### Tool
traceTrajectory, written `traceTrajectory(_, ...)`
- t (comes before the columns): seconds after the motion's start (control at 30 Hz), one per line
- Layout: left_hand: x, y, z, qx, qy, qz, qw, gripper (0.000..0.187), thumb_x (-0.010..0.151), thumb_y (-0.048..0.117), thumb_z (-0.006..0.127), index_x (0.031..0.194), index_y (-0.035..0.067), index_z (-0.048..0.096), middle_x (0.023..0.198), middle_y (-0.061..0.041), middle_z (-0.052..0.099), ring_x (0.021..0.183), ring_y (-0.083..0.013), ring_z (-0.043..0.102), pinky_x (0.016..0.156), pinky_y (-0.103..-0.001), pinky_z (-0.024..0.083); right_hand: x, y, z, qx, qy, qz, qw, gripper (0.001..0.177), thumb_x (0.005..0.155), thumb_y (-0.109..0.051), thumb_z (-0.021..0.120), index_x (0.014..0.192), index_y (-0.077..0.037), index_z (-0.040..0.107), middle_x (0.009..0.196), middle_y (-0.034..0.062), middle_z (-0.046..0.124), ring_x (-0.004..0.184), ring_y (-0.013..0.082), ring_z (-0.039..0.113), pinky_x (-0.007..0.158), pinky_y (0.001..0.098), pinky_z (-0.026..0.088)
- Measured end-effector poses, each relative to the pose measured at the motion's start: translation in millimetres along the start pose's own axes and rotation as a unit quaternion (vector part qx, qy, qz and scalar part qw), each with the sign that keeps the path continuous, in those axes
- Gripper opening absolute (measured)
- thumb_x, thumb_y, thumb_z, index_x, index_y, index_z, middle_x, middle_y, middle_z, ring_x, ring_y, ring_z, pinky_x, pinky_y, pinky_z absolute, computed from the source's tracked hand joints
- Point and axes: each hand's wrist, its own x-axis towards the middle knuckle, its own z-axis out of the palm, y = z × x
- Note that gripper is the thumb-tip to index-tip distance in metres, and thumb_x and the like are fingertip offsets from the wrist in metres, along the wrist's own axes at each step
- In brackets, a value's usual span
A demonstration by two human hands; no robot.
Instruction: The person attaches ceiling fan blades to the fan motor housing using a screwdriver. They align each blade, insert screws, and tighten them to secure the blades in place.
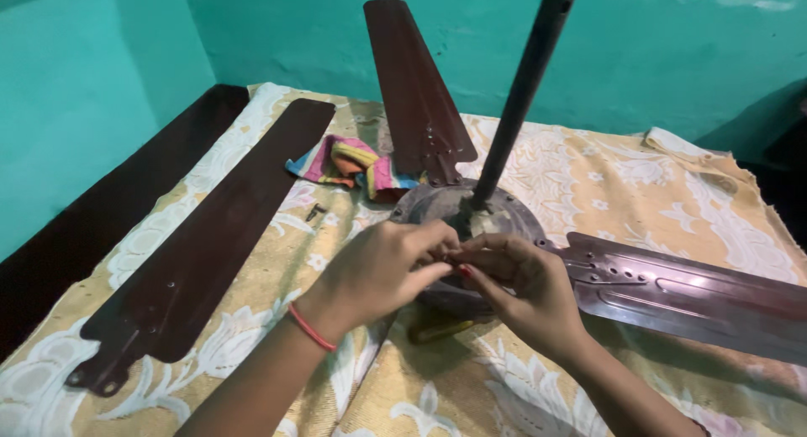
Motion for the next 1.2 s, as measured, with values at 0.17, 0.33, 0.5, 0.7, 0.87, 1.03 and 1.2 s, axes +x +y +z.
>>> traceTrajectory(0.17,-9,-33,-11,-0.052,0.002,-0.069,0.996,0.02,0.087,0.005,0.074,0.106,0.009,0.078,0.098,-0.007,0.081,0.084,-0.0163,0.081,0.08,-0.026,0.066,24,-7,36,-0.1,0.031,-0.009,0.994,0.022,0.088,0.004,0.073,0.109,0.002,0.069,0.109,0.0134,0.08,0.103,0.0168,0.079,0.092,0.0306,0.062)
traceTrajectory(0.33,-31,-67,-28,-0.199,0.16,-0.13,0.958,0.02,0.085,0.004,0.079,0.105,0.004,0.079,0.099,-0.006,0.08,0.087,-0.0132,0.077,0.076,-0.027,0.063,42,-16,86,-0.182,0.047,-0.094,0.978,0.025,0.088,-0.002,0.075,0.111,0.0,0.068,0.111,0.0159,0.08,0.095,0.0192,0.08,0.082,0.0302,0.067)
traceTrajectory(0.5,-52,-104,-34,-0.093,0.242,-0.245,0.934,0.015,0.089,0.008,0.078,0.104,0.004,0.079,0.091,-0.007,0.081,0.078,-0.0143,0.078,0.066,-0.027,0.06,50,-2,131,-0.292,-0.045,-0.127,0.947,0.052,0.086,-0.011,0.077,0.129,0.008,0.054,0.135,0.0303,0.06,0.118,0.0391,0.065,0.104,0.0435,0.052)
traceTrajectory(0.7,-62,-123,-34,0.05,0.277,-0.301,0.911,0.013,0.086,0.008,0.078,0.097,0.002,0.077,0.093,-0.013,0.078,0.077,-0.0188,0.079,0.064,-0.03,0.06,57,30,158,-0.424,-0.133,-0.125,0.887,0.071,0.09,-0.037,0.067,0.138,0.011,0.047,0.147,0.0339,0.041,0.138,0.0476,0.04,0.114,0.0501,0.031)
traceTrajectory(0.87,-68,-129,-31,0.078,0.248,-0.297,0.919,0.015,0.081,0.004,0.077,0.096,0.004,0.078,0.094,-0.014,0.077,0.078,-0.0222,0.079,0.067,-0.032,0.061,51,57,159,-0.423,-0.172,-0.112,0.882,0.061,0.098,-0.036,0.057,0.142,0.006,0.048,0.156,0.0304,0.037,0.149,0.046,0.027,0.122,0.0508,0.021)
traceTrajectory(1.03,-70,-130,-30,0.114,0.219,-0.321,0.914,0.017,0.081,0.006,0.078,0.097,0.006,0.08,0.091,-0.016,0.077,0.079,-0.0266,0.078,0.07,-0.035,0.061,51,63,156,-0.419,-0.172,-0.136,0.881,0.065,0.098,-0.033,0.056,0.146,0.009,0.044,0.159,0.0314,0.033,0.151,0.047,0.023,0.122,0.0527,0.019)
traceTrajectory(1.2,-70,-132,-25,0.098,0.196,-0.353,0.909,0.013,0.082,0.007,0.079,0.094,0.006,0.079,0.09,-0.016,0.077,0.078,-0.0265,0.077,0.07,-0.036,0.061,51,60,152,-0.378,-0.212,-0.085,0.897,0.063,0.098,-0.033,0.055,0.146,0.006,0.045,0.16,0.0303,0.032,0.151,0.0477,0.021,0.123,0.0497,0.02)
